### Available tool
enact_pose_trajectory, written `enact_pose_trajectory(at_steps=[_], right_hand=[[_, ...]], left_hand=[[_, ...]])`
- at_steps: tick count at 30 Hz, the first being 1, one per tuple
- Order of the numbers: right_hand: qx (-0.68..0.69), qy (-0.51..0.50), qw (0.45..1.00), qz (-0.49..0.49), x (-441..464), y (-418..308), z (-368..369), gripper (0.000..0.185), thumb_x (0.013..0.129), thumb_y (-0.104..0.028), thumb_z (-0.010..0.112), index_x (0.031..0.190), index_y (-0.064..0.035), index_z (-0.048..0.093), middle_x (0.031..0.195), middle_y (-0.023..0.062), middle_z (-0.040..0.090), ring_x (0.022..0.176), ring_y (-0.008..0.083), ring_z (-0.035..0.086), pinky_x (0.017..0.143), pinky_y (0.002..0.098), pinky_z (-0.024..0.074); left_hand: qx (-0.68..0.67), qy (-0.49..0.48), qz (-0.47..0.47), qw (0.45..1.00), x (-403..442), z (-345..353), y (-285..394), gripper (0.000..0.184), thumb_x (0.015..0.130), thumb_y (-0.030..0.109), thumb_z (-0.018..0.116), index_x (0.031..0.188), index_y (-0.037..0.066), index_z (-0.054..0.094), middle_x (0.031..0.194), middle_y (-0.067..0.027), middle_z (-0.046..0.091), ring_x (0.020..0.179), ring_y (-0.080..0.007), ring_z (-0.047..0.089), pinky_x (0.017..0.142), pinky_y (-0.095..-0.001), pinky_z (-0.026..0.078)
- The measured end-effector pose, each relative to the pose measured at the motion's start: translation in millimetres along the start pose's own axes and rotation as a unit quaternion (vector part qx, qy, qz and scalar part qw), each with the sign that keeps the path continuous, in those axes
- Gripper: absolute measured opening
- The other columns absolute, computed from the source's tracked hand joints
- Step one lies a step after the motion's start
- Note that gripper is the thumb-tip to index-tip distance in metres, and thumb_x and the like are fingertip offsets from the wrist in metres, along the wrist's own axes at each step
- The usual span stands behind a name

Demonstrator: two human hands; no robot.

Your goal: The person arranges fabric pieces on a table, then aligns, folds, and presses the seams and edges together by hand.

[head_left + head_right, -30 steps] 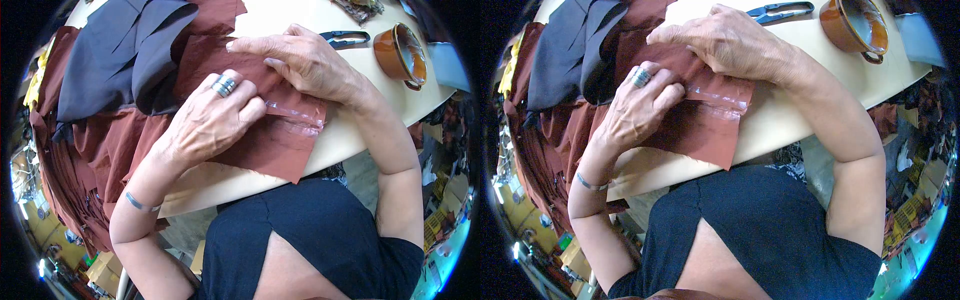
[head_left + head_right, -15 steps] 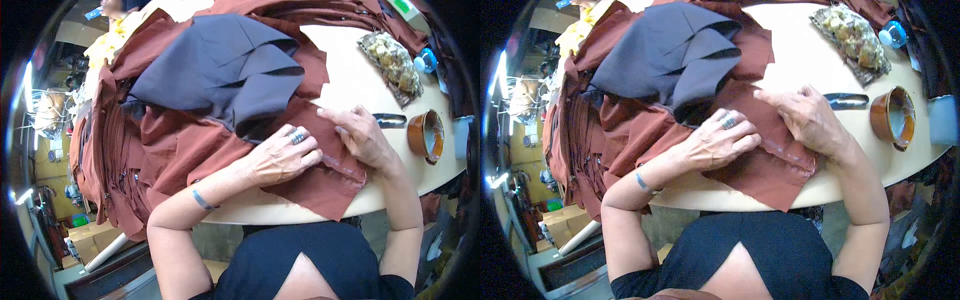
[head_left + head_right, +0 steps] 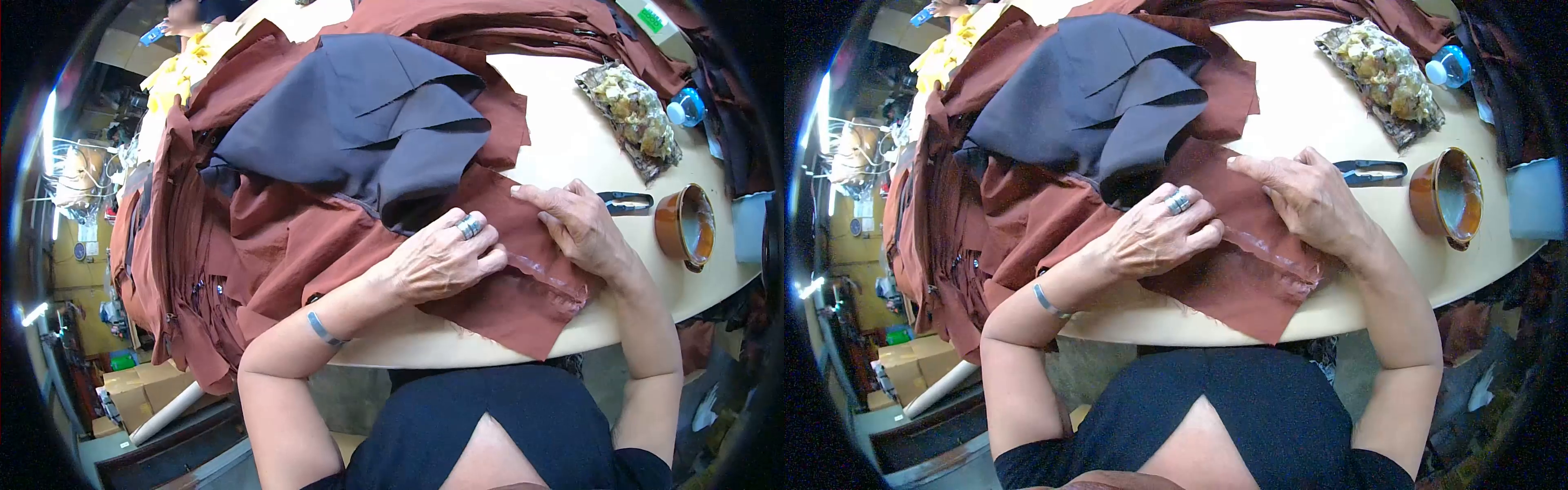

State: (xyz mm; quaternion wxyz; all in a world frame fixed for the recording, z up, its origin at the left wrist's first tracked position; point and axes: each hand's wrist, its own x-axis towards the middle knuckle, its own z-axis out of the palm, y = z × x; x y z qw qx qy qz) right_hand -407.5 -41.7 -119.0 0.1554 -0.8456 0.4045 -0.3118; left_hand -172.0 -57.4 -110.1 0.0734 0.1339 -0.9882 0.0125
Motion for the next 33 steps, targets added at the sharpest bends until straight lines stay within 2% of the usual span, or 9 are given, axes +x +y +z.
enact_pose_trajectory(at_steps=[5,10,11,12,20,25,28,31,33], right_hand=[[0.007,-0.016,1.000,0.011,0,-2,0,0.039,0.079,-0.001,0.056,0.116,-0.0137,0.058,0.101,0.0040,0.066,0.081,0.0185,0.062,0.074,0.0319,0.0422],[0.004,-0.021,1.000,0.021,0,-2,-1,0.040,0.079,-0.001,0.055,0.117,-0.0145,0.058,0.108,0.0026,0.065,0.088,0.0181,0.062,0.078,0.0314,0.0425],[0.003,-0.002,1.000,0.003,-1,-1,2,0.043,0.074,0.003,0.060,0.115,-0.0112,0.060,0.108,0.0028,0.064,0.078,0.0217,0.057,0.075,0.0310,0.0428],[0.004,-0.003,1.000,0.005,-1,0,3,0.043,0.075,0.003,0.060,0.115,-0.0112,0.060,0.108,0.0027,0.064,0.079,0.0217,0.057,0.076,0.0310,0.0427],[0.038,-0.026,0.999,0.029,-1,-3,2,0.040,0.077,0.002,0.058,0.115,-0.0107,0.060,0.109,0.0038,0.064,0.080,0.0225,0.057,0.076,0.0310,0.0426],[0.031,-0.013,0.999,0.026,-1,-3,3,0.040,0.076,0.002,0.058,0.114,-0.0103,0.060,0.108,0.0043,0.064,0.079,0.0238,0.057,0.078,0.0321,0.0436],[0.026,-0.019,0.999,0.031,-1,-3,1,0.040,0.076,0.003,0.057,0.114,-0.0104,0.060,0.108,0.0047,0.064,0.080,0.0241,0.057,0.078,0.0327,0.0442],[0.025,-0.030,0.999,0.030,-2,0,0,0.044,0.077,-0.002,0.055,0.117,-0.0190,0.056,0.104,0.0052,0.064,0.089,0.0218,0.061,0.080,0.0342,0.0429],[0.021,-0.036,0.999,0.036,-2,0,0,0.044,0.076,-0.001,0.055,0.117,-0.0180,0.056,0.104,0.0064,0.064,0.089,0.0238,0.061,0.080,0.0358,0.0439]], left_hand=[[0.061,0.036,0.039,0.997,-3,-6,0,0.023,0.074,0.020,0.052,0.095,0.011,0.051,0.079,-0.0001,0.053,0.082,-0.0149,0.051,0.072,-0.0294,0.040],[-0.023,0.029,-0.028,0.999,-4,-5,0,0.009,0.078,0.018,0.049,0.083,0.010,0.051,0.080,-0.0030,0.049,0.083,-0.0186,0.050,0.073,-0.0307,0.039],[-0.023,0.032,-0.024,0.999,-4,-4,1,0.009,0.078,0.018,0.049,0.082,0.010,0.051,0.080,-0.0032,0.049,0.083,-0.0185,0.050,0.073,-0.0307,0.039],[-0.021,0.035,-0.018,0.999,-4,-4,2,0.008,0.078,0.017,0.049,0.081,0.010,0.050,0.081,-0.0033,0.049,0.083,-0.0184,0.050,0.073,-0.0306,0.039],[0.070,0.049,0.022,0.996,-15,-12,0,0.019,0.077,0.017,0.051,0.094,0.010,0.052,0.078,-0.0003,0.053,0.077,-0.0151,0.051,0.069,-0.0280,0.040],[-0.026,0.023,-0.070,0.997,-17,-6,0,0.013,0.078,0.017,0.050,0.089,0.012,0.054,0.086,-0.0027,0.054,0.090,-0.0196,0.049,0.075,-0.0320,0.041],[-0.043,0.031,-0.061,0.997,-14,-4,1,0.011,0.077,0.016,0.051,0.088,0.012,0.053,0.086,-0.0026,0.054,0.088,-0.0196,0.049,0.074,-0.0321,0.041],[0.007,0.047,-0.023,0.999,-15,-6,0,0.013,0.077,0.017,0.052,0.089,0.012,0.052,0.081,-0.0018,0.053,0.083,-0.0183,0.050,0.073,-0.0319,0.041],[0.042,0.056,0.003,0.998,-14,-9,0,0.013,0.078,0.016,0.052,0.090,0.011,0.050,0.075,-0.0009,0.051,0.078,-0.0172,0.051,0.071,-0.0310,0.041]])
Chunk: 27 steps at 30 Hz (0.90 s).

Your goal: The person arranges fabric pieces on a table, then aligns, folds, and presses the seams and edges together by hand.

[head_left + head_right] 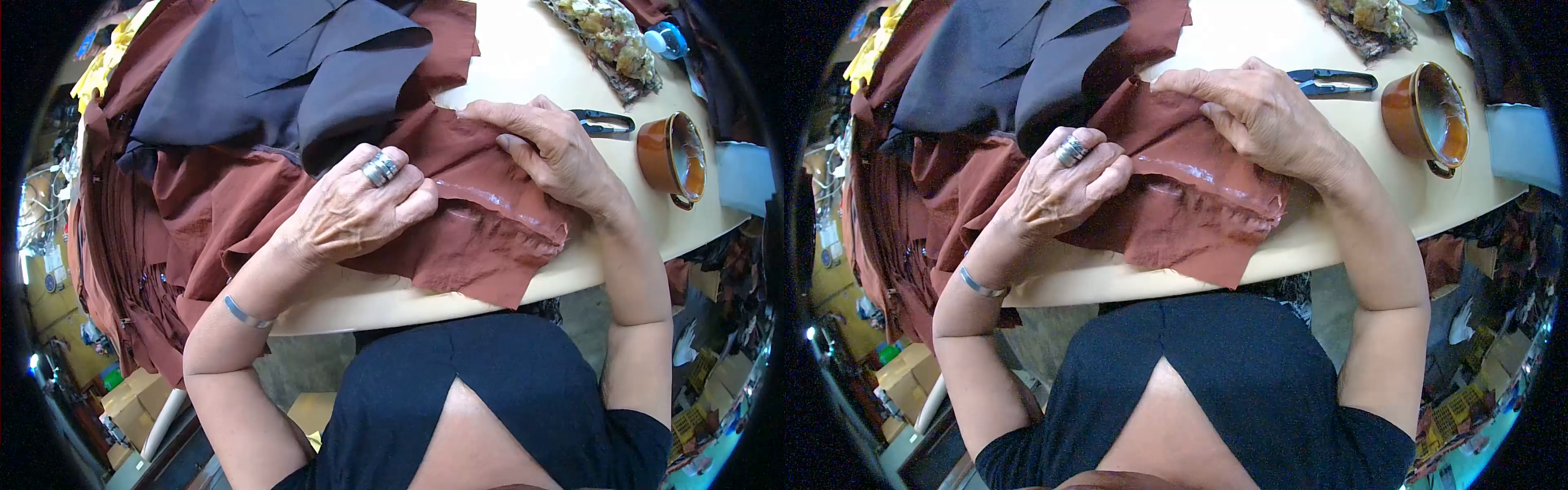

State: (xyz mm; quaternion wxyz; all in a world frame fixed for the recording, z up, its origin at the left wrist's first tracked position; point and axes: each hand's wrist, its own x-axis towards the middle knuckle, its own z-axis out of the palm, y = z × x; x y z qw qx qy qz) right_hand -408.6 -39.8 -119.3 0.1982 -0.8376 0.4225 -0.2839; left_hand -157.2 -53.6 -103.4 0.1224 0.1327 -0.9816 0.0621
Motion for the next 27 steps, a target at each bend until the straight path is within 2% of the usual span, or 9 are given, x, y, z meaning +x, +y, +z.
enact_pose_trajectory(at_steps=[3,5,7,9,11,17,22,25,27], right_hand=[[0.028,0.016,0.999,-0.006,2,-1,-3,0.045,0.074,0.000,0.055,0.116,-0.0162,0.057,0.102,0.0082,0.064,0.088,0.0278,0.060,0.080,0.0384,0.0457],[0.038,0.029,0.999,-0.017,3,1,-2,0.046,0.072,0.001,0.055,0.115,-0.0150,0.057,0.102,0.0093,0.064,0.087,0.0304,0.060,0.079,0.0398,0.0468],[0.029,0.038,0.998,-0.028,2,5,0,0.046,0.071,0.002,0.055,0.114,-0.0140,0.058,0.101,0.0103,0.064,0.086,0.0325,0.060,0.078,0.0410,0.0477],[0.054,0.006,0.998,0.017,1,1,-5,0.042,0.074,0.002,0.057,0.114,-0.0118,0.060,0.105,0.0081,0.064,0.088,0.0283,0.059,0.081,0.0367,0.0461],[0.056,-0.006,0.998,0.032,1,-1,-7,0.039,0.076,0.002,0.058,0.113,-0.0106,0.061,0.107,0.0069,0.064,0.089,0.0260,0.058,0.083,0.0345,0.0450],[0.019,0.002,1.000,0.005,1,2,-7,0.037,0.077,0.001,0.058,0.112,-0.0103,0.062,0.106,0.0056,0.064,0.088,0.0244,0.058,0.082,0.0336,0.0438],[0.027,-0.005,1.000,0.008,1,3,-8,0.036,0.077,0.001,0.057,0.111,-0.0105,0.062,0.104,0.0044,0.065,0.083,0.0232,0.057,0.080,0.0328,0.0438],[0.023,0.002,1.000,-0.002,3,2,-8,0.036,0.074,0.001,0.055,0.107,-0.0105,0.061,0.099,0.0113,0.064,0.089,0.0313,0.061,0.079,0.0393,0.0476],[0.010,0.006,1.000,-0.010,3,2,-8,0.036,0.073,0.000,0.055,0.107,-0.0104,0.061,0.098,0.0113,0.065,0.088,0.0313,0.061,0.079,0.0393,0.0476]], left_hand=[[0.062,0.011,0.009,0.998,-3,-2,-6,0.014,0.079,0.011,0.053,0.092,0.012,0.047,0.063,0.0006,0.045,0.069,-0.0153,0.051,0.068,-0.0287,0.041],[0.036,0.005,0.004,0.999,-6,-3,-6,0.016,0.079,0.012,0.053,0.095,0.012,0.049,0.068,0.0001,0.049,0.073,-0.0163,0.052,0.069,-0.0297,0.041],[-0.001,0.019,-0.048,0.999,-8,-4,-5,0.017,0.079,0.012,0.052,0.096,0.011,0.051,0.072,0.0001,0.053,0.077,-0.0170,0.052,0.070,-0.0307,0.041],[-0.046,-0.014,-0.102,0.994,-13,-4,-5,0.021,0.079,0.014,0.052,0.099,0.011,0.056,0.084,0.0006,0.058,0.085,-0.0181,0.052,0.073,-0.0324,0.040],[-0.066,-0.028,-0.127,0.989,-15,-3,-2,0.019,0.079,0.015,0.051,0.096,0.013,0.057,0.089,0.0007,0.057,0.086,-0.0184,0.052,0.074,-0.0325,0.039],[-0.061,-0.014,-0.122,0.991,-16,2,-1,0.017,0.079,0.016,0.050,0.094,0.014,0.057,0.090,0.0009,0.054,0.086,-0.0181,0.051,0.075,-0.0324,0.039],[0.028,-0.014,-0.064,0.997,-16,-1,-5,0.015,0.076,0.018,0.052,0.090,0.014,0.055,0.087,0.0010,0.053,0.085,-0.0172,0.051,0.072,-0.0304,0.040],[0.070,-0.006,-0.031,0.997,-18,1,-10,0.013,0.075,0.018,0.053,0.088,0.015,0.054,0.084,0.0009,0.052,0.084,-0.0167,0.050,0.070,-0.0297,0.041],[0.078,-0.010,-0.021,0.997,-20,2,-12,0.014,0.075,0.018,0.053,0.088,0.014,0.054,0.084,0.0008,0.052,0.085,-0.0167,0.050,0.070,-0.0300,0.041]])
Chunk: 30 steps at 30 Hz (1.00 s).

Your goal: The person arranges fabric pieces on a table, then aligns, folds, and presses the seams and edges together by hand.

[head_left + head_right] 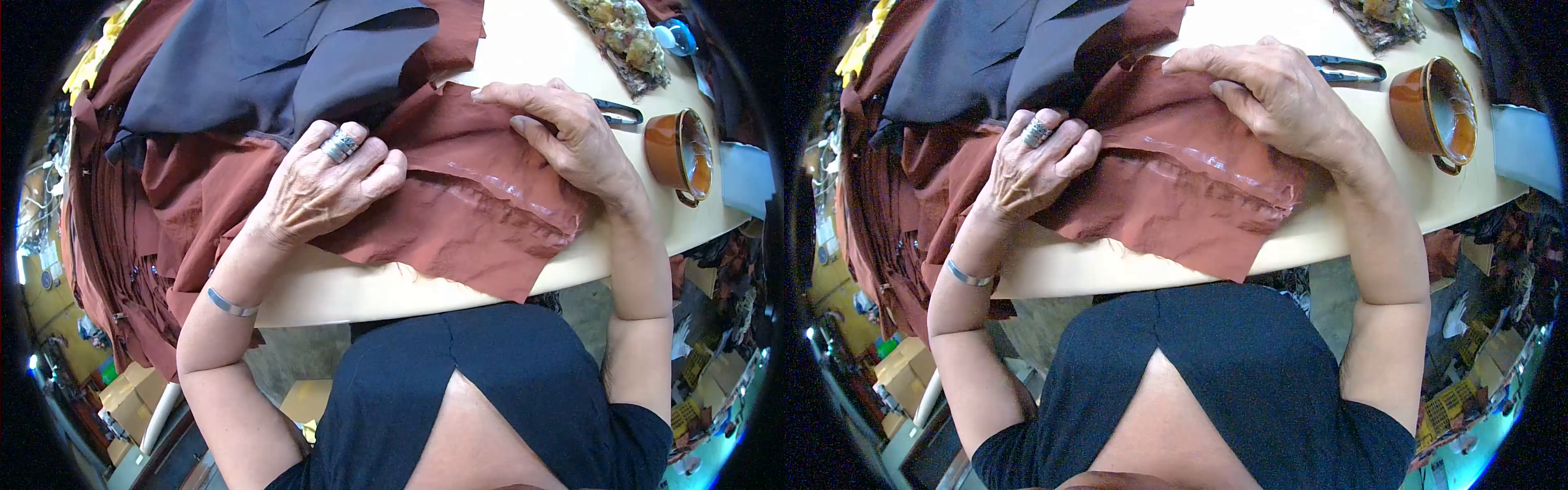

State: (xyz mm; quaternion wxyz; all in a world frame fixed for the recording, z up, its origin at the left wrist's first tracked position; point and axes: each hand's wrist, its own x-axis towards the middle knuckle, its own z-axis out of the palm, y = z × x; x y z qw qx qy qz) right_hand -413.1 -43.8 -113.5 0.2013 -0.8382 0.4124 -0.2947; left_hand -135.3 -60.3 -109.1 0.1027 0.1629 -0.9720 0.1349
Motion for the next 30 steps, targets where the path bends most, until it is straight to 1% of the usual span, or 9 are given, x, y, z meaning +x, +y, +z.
enact_pose_trajectory(at_steps=[2,5,9,10,13,16,19,24,30], right_hand=[[-0.007,0.002,1.000,-0.005,0,1,0,0.036,0.073,0.000,0.056,0.108,-0.0106,0.061,0.098,0.0112,0.065,0.087,0.0313,0.061,0.078,0.0392,0.0476],[-0.006,0.000,1.000,-0.003,-1,2,1,0.037,0.072,0.000,0.056,0.108,-0.0112,0.061,0.096,0.0110,0.065,0.086,0.0313,0.061,0.077,0.0392,0.0476],[0.004,-0.004,1.000,0.010,0,3,0,0.038,0.072,0.001,0.056,0.107,-0.0118,0.061,0.096,0.0109,0.065,0.084,0.0316,0.061,0.076,0.0390,0.0482],[0.008,-0.005,1.000,0.012,-1,3,0,0.038,0.071,0.001,0.056,0.107,-0.0119,0.061,0.096,0.0108,0.065,0.084,0.0316,0.061,0.076,0.0389,0.0483],[0.021,-0.011,0.999,0.022,-2,2,-2,0.035,0.077,0.003,0.055,0.110,-0.0095,0.062,0.095,0.0076,0.066,0.077,0.0241,0.058,0.076,0.0329,0.0452],[0.038,0.001,0.999,0.012,-1,5,-2,0.034,0.078,0.003,0.055,0.110,-0.0075,0.062,0.098,0.0087,0.066,0.082,0.0241,0.060,0.077,0.0319,0.0465],[0.039,0.001,0.999,0.010,0,6,-3,0.036,0.073,0.000,0.056,0.108,-0.0109,0.061,0.099,0.0107,0.065,0.091,0.0295,0.062,0.082,0.0357,0.0493],[0.034,-0.003,0.999,0.006,0,5,-2,0.036,0.074,0.001,0.056,0.108,-0.0102,0.061,0.100,0.0109,0.065,0.093,0.0289,0.062,0.083,0.0352,0.0491],[0.061,-0.021,0.998,0.030,-2,5,-9,0.038,0.073,0.004,0.055,0.109,-0.0095,0.060,0.098,0.0115,0.065,0.090,0.0294,0.063,0.082,0.0347,0.0497]], left_hand=[[-0.005,-0.009,0.003,1.000,-2,0,-1,0.015,0.075,0.018,0.053,0.089,0.014,0.054,0.085,0.0006,0.053,0.085,-0.0170,0.050,0.072,-0.0310,0.041],[-0.103,-0.053,-0.056,0.992,1,-7,-1,0.016,0.076,0.016,0.052,0.091,0.012,0.055,0.091,-0.0009,0.055,0.089,-0.0193,0.051,0.077,-0.0335,0.041],[-0.193,-0.050,-0.079,0.977,0,-1,4,0.017,0.077,0.012,0.050,0.093,0.011,0.055,0.097,-0.0037,0.056,0.097,-0.0229,0.051,0.082,-0.0361,0.042],[-0.195,-0.045,-0.077,0.977,0,0,4,0.017,0.077,0.012,0.050,0.093,0.011,0.055,0.096,-0.0035,0.056,0.097,-0.0229,0.051,0.081,-0.0358,0.042],[-0.188,-0.033,-0.068,0.979,0,3,1,0.018,0.076,0.013,0.051,0.094,0.012,0.054,0.092,-0.0026,0.057,0.096,-0.0227,0.051,0.079,-0.0348,0.043],[-0.158,-0.021,-0.051,0.986,-1,3,-2,0.017,0.077,0.015,0.052,0.094,0.013,0.053,0.087,-0.0012,0.056,0.093,-0.0220,0.052,0.077,-0.0339,0.043],[-0.132,-0.008,-0.030,0.991,0,1,-3,0.016,0.077,0.017,0.053,0.093,0.013,0.052,0.083,-0.0001,0.055,0.089,-0.0202,0.052,0.074,-0.0330,0.042],[-0.092,-0.008,0.006,0.996,-5,1,-4,0.017,0.078,0.018,0.053,0.095,0.014,0.053,0.080,0.0007,0.053,0.085,-0.0178,0.051,0.072,-0.0321,0.040],[-0.200,-0.061,-0.089,0.974,-1,-10,0,0.012,0.081,0.017,0.052,0.091,0.014,0.056,0.087,-0.0021,0.057,0.091,-0.0198,0.052,0.078,-0.0341,0.041]])
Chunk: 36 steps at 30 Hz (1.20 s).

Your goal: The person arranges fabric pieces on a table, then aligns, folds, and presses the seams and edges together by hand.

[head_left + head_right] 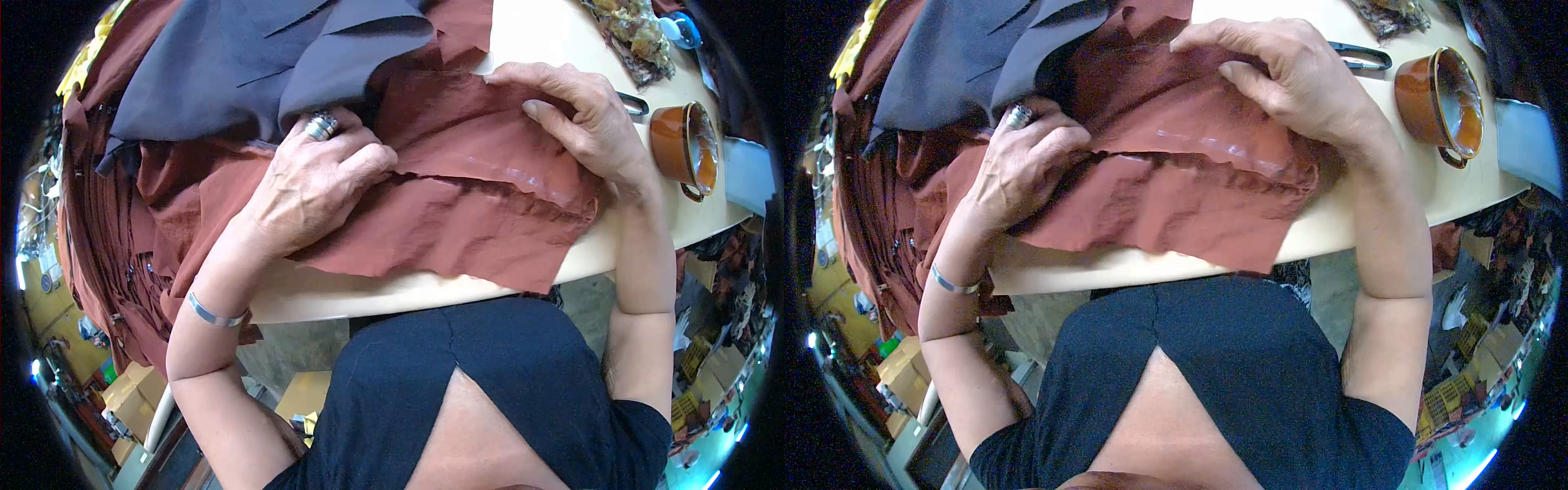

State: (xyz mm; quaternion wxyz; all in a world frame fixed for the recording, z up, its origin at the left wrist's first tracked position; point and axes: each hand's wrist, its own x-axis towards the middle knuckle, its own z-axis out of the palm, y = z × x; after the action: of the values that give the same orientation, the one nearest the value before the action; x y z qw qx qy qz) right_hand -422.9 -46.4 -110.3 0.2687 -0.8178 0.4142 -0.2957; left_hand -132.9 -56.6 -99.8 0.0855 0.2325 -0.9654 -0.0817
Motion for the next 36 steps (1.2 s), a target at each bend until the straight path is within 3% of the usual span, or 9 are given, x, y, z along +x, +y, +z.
enact_pose_trajectory(at_steps=[4,10,11,14,15,22,28,31,36], right_hand=[[0.018,-0.069,0.991,0.111,-1,-8,-5,0.048,0.075,0.006,0.055,0.121,-0.0085,0.054,0.118,0.0091,0.059,0.089,0.0209,0.059,0.087,0.0312,0.0448],[-0.009,0.069,0.998,0.001,9,-15,35,0.065,0.074,0.009,0.057,0.133,-0.0129,0.042,0.121,0.0078,0.055,0.086,0.0202,0.056,0.088,0.0343,0.0432],[-0.050,0.074,0.996,-0.009,10,-14,36,0.065,0.074,0.009,0.057,0.133,-0.0137,0.042,0.103,0.0094,0.058,0.078,0.0170,0.054,0.080,0.0312,0.0452],[0.026,0.058,0.995,0.081,7,-11,26,0.065,0.075,0.010,0.056,0.134,-0.0153,0.042,0.083,0.0080,0.053,0.068,0.0139,0.050,0.070,0.0246,0.0441],[0.027,0.079,0.993,0.081,5,-9,23,0.064,0.075,0.011,0.054,0.132,-0.0160,0.044,0.070,0.0048,0.043,0.061,0.0112,0.043,0.061,0.0210,0.0398],[0.020,0.050,0.993,0.104,1,-11,15,0.062,0.074,0.013,0.053,0.129,-0.0150,0.048,0.069,0.0026,0.039,0.058,0.0110,0.040,0.059,0.0218,0.0383],[0.004,0.072,0.997,0.028,3,-9,19,0.061,0.074,0.013,0.053,0.128,-0.0141,0.048,0.076,0.0053,0.051,0.064,0.0132,0.047,0.067,0.0240,0.0442],[0.008,0.030,0.996,0.085,1,-11,14,0.060,0.074,0.013,0.052,0.128,-0.0133,0.049,0.088,0.0062,0.059,0.068,0.0139,0.051,0.069,0.0259,0.0463],[-0.012,0.043,0.998,0.053,2,-12,16,0.059,0.074,0.013,0.052,0.127,-0.0124,0.050,0.103,0.0048,0.062,0.069,0.0144,0.052,0.071,0.0272,0.0470]], left_hand=[[0.016,0.024,0.024,0.999,0,4,4,0.011,0.076,0.017,0.053,0.086,0.012,0.056,0.094,-0.0036,0.058,0.093,-0.0223,0.053,0.078,-0.0352,0.042],[0.068,0.003,0.099,0.993,-1,9,10,0.013,0.073,0.017,0.053,0.085,0.011,0.052,0.099,-0.0066,0.057,0.085,-0.0225,0.052,0.071,-0.0342,0.042],[0.075,0.002,0.102,0.992,-1,9,10,0.012,0.073,0.016,0.054,0.084,0.012,0.051,0.097,-0.0058,0.057,0.085,-0.0216,0.052,0.073,-0.0328,0.042],[0.090,-0.003,0.101,0.991,-1,9,7,0.011,0.074,0.017,0.053,0.084,0.013,0.052,0.097,-0.0052,0.056,0.086,-0.0210,0.052,0.072,-0.0323,0.042],[0.087,-0.006,0.095,0.992,-1,8,7,0.013,0.076,0.018,0.052,0.087,0.013,0.053,0.094,-0.0037,0.055,0.086,-0.0203,0.051,0.072,-0.0320,0.042],[0.118,-0.079,0.114,0.983,1,3,3,0.023,0.078,0.019,0.045,0.100,0.014,0.052,0.098,-0.0025,0.056,0.087,-0.0199,0.049,0.072,-0.0334,0.041],[0.145,-0.074,0.134,0.978,1,0,0,0.026,0.077,0.021,0.045,0.102,0.016,0.050,0.093,-0.0004,0.055,0.085,-0.0183,0.049,0.070,-0.0322,0.040],[0.152,-0.057,0.142,0.976,2,-1,0,0.024,0.078,0.022,0.047,0.101,0.016,0.049,0.089,0.0012,0.054,0.083,-0.0162,0.049,0.069,-0.0306,0.040],[0.167,-0.030,0.161,0.972,2,-2,0,0.017,0.081,0.021,0.048,0.098,0.017,0.049,0.082,0.0036,0.054,0.081,-0.0117,0.051,0.069,-0.0272,0.039]])
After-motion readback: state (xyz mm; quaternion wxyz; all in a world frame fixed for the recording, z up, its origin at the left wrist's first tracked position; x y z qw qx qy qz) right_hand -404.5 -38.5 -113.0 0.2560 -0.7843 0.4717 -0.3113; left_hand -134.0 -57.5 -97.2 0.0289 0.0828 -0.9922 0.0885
